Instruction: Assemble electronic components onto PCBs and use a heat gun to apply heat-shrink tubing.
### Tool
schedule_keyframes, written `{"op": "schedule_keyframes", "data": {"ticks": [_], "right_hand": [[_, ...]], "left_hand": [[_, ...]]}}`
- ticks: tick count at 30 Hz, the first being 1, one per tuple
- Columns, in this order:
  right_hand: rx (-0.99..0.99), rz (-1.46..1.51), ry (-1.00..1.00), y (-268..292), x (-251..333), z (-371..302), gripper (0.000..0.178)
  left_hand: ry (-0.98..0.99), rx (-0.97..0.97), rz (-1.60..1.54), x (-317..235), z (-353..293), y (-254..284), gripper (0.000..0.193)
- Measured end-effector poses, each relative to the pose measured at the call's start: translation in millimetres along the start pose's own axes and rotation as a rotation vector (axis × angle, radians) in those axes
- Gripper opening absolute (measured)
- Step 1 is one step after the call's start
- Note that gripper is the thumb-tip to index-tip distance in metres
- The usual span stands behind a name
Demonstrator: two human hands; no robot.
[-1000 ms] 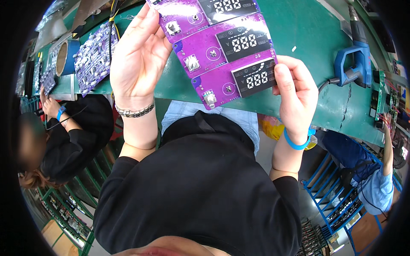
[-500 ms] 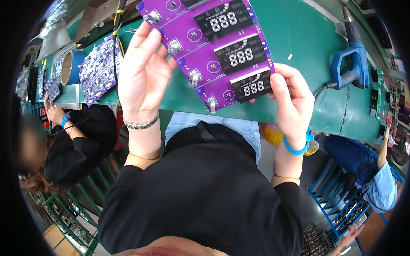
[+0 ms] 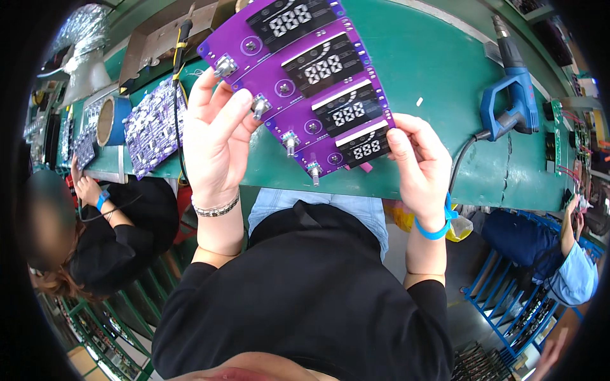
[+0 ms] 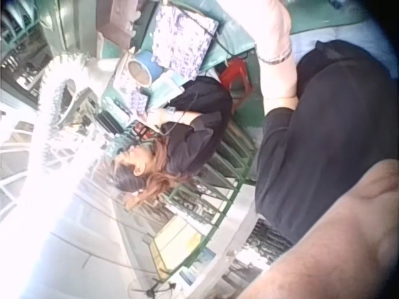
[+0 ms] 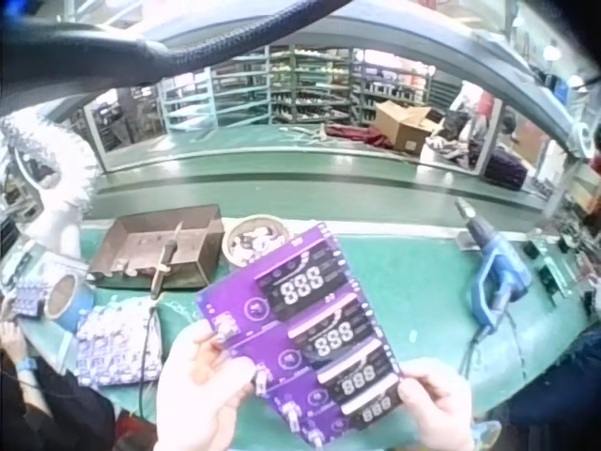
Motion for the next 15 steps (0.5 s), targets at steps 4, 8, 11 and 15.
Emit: {"op": "schedule_keyframes", "data": {"ticks": [4,8,11,15], "right_hand": [[0.007,0.036,0.009,-2.5,5.3,-0.4,0.021],[0.010,0.015,0.018,-1.3,8.7,-2.2,0.020],[0.038,-0.017,0.044,-0.2,10.0,-3.5,0.022],[0.031,-0.029,0.036,-0.1,10.8,-4.1,0.022]], "left_hand": [[0.004,-0.022,-0.030,0.8,1.0,2.9,0.046],[0.051,-0.032,-0.044,4.7,2.6,4.6,0.044],[0.065,-0.031,-0.056,4.9,2.5,4.7,0.042],[0.063,-0.040,-0.063,4.6,1.2,5.4,0.037]]}}
Point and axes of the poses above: each hand's wrist, its own z-axis towards the middle knuckle, its own y-axis out of the back of the hand, x = y × z, the point moved 7 cm from there along z, towards the middle knuckle, and after that the axes turned 4 degrees about -x, right-handed, at the moved point
